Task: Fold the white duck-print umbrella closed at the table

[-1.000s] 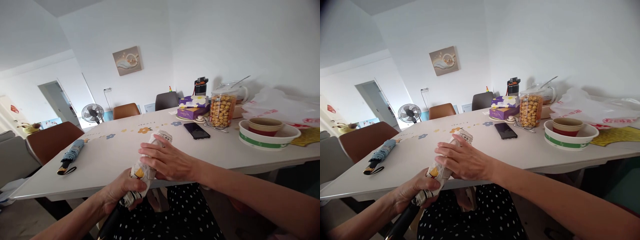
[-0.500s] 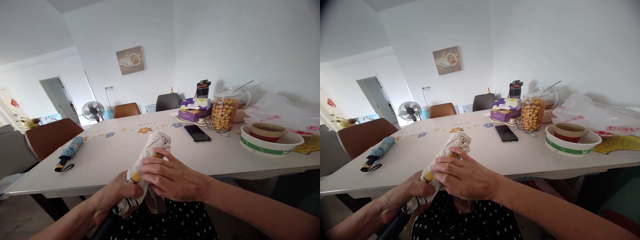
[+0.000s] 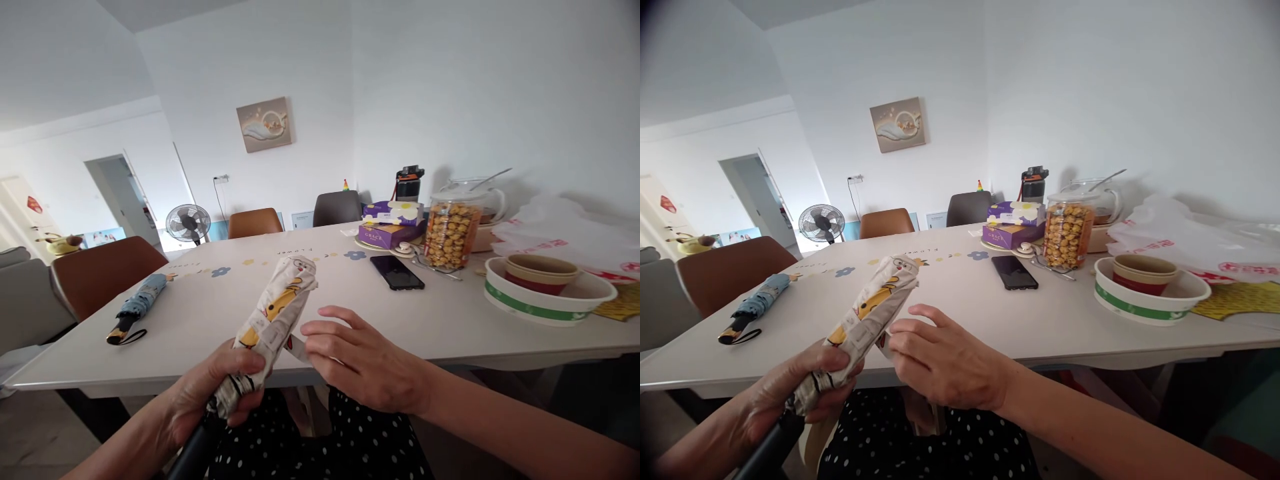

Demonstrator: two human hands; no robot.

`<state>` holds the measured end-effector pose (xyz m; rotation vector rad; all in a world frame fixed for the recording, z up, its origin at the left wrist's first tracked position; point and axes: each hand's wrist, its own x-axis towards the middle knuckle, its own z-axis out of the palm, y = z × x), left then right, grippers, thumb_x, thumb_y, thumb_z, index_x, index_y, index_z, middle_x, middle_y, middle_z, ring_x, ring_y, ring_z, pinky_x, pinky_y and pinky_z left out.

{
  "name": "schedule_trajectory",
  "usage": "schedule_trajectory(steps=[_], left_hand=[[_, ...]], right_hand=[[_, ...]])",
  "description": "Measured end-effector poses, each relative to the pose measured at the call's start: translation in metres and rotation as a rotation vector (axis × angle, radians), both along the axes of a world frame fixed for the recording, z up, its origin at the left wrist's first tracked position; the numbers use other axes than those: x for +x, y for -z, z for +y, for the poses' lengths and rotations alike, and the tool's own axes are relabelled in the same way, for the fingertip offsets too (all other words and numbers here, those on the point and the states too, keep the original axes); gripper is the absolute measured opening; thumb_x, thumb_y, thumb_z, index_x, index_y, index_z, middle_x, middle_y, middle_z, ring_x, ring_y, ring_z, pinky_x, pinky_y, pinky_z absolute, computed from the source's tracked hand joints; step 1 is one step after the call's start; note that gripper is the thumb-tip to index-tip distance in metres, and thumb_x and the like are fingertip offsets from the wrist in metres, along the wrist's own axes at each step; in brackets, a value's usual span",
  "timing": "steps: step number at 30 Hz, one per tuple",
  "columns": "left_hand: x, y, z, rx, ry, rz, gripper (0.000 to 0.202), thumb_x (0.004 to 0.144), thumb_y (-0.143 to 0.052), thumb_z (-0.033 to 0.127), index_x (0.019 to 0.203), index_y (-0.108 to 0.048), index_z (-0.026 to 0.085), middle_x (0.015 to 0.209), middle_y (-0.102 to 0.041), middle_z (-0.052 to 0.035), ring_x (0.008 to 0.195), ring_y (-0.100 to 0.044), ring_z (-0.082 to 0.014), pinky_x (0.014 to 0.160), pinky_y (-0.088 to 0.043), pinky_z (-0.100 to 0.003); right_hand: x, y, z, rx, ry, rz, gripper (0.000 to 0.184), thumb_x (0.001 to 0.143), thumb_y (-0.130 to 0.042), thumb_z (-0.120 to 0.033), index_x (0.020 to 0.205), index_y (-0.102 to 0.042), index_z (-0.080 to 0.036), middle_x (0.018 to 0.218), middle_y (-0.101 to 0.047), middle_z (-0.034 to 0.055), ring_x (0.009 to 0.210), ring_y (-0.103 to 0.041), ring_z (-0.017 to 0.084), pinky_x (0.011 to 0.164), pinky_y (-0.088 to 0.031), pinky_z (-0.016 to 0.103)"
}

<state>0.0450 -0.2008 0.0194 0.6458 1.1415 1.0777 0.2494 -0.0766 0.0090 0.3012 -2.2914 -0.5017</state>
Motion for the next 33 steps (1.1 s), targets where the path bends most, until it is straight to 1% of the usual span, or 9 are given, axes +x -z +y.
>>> schedule_trajectory(steps=[5,10,13,16,19,22,27,29,33], left_hand=[[-0.002,0.003,-0.001,-0.008,-0.032,-0.072,0.020,0.070,-0.060,0.028,0.079,-0.051,0.013,0.058,-0.046,0.0016,0.040,-0.038,-0.0049,0.033,-0.026,-0.016],[0.003,0.001,0.004,0.085,-0.038,0.017,0.023,0.070,-0.062,0.027,0.083,-0.050,0.014,0.058,-0.049,0.0010,0.040,-0.041,-0.0068,0.033,-0.030,-0.017],[0.005,-0.004,0.008,0.137,-0.013,0.114,0.027,0.071,-0.062,0.026,0.092,-0.050,0.014,0.056,-0.048,0.0018,0.040,-0.044,-0.0081,0.035,-0.033,-0.018],[0.009,-0.011,0.012,0.133,-0.012,0.163,0.029,0.071,-0.061,0.027,0.094,-0.049,0.015,0.056,-0.047,0.0027,0.040,-0.044,-0.0089,0.035,-0.032,-0.018],[0.016,-0.019,0.016,0.161,-0.075,0.316,0.026,0.067,-0.061,0.025,0.089,-0.050,0.015,0.059,-0.046,0.0029,0.044,-0.043,-0.0084,0.037,-0.032,-0.018],[0.021,-0.024,0.020,0.223,-0.076,0.560,0.025,0.063,-0.060,0.019,0.085,-0.051,0.015,0.066,-0.049,0.0025,0.054,-0.045,-0.0083,0.047,-0.037,-0.019],[0.018,-0.021,0.028,0.252,-0.048,0.965,0.026,0.059,-0.057,0.018,0.085,-0.052,0.015,0.071,-0.052,0.0020,0.064,-0.045,-0.0110,0.055,-0.037,-0.022],[0.018,-0.019,0.030,0.275,0.028,1.025,0.026,0.059,-0.057,0.019,0.085,-0.052,0.015,0.071,-0.052,0.0021,0.063,-0.044,-0.0112,0.054,-0.036,-0.022],[0.023,-0.023,0.030,0.292,0.149,1.017,0.033,0.060,-0.061,0.025,0.091,-0.053,0.016,0.078,-0.056,0.0013,0.067,-0.046,-0.0123,0.058,-0.038,-0.024]], right_hand=[[0.000,0.003,-0.003,0.072,-0.063,-0.026,0.011,0.089,-0.048,-0.014,0.092,-0.058,-0.012,0.103,-0.060,0.0084,0.110,-0.051,0.019,0.101,-0.037,0.039],[-0.006,-0.017,-0.004,0.083,-0.009,0.019,0.014,0.091,-0.042,-0.012,0.092,-0.056,-0.013,0.103,-0.060,0.0089,0.110,-0.050,0.018,0.102,-0.035,0.044],[-0.012,-0.027,-0.006,0.097,-0.029,0.024,0.017,0.092,-0.040,-0.013,0.092,-0.056,-0.014,0.099,-0.061,0.0069,0.105,-0.052,0.017,0.102,-0.035,0.044],[-0.019,-0.034,-0.008,0.111,-0.047,0.005,0.019,0.093,-0.038,-0.013,0.093,-0.056,-0.013,0.097,-0.061,0.0067,0.100,-0.053,0.016,0.102,-0.034,0.043],[-0.024,-0.037,-0.007,0.086,-0.011,0.005,0.019,0.092,-0.038,-0.011,0.092,-0.057,-0.013,0.098,-0.061,0.0066,0.102,-0.052,0.016,0.103,-0.031,0.043],[-0.029,-0.038,-0.002,0.028,0.036,0.014,0.019,0.092,-0.038,-0.010,0.090,-0.056,-0.015,0.105,-0.060,0.0062,0.110,-0.048,0.016,0.105,-0.028,0.042],[-0.031,-0.039,0.004,-0.130,0.037,-0.023,0.014,0.089,-0.043,-0.008,0.088,-0.056,-0.013,0.108,-0.059,0.0091,0.102,-0.051,0.015,0.102,-0.030,0.038],[-0.029,-0.040,0.004,-0.174,0.026,-0.071,0.011,0.086,-0.046,-0.008,0.088,-0.056,-0.013,0.107,-0.060,0.0087,0.098,-0.053,0.015,0.100,-0.032,0.037],[-0.021,-0.048,-0.002,-0.277,0.070,-0.166,0.008,0.084,-0.049,-0.009,0.086,-0.056,-0.012,0.097,-0.062,0.0076,0.088,-0.055,0.015,0.089,-0.037,0.034]])
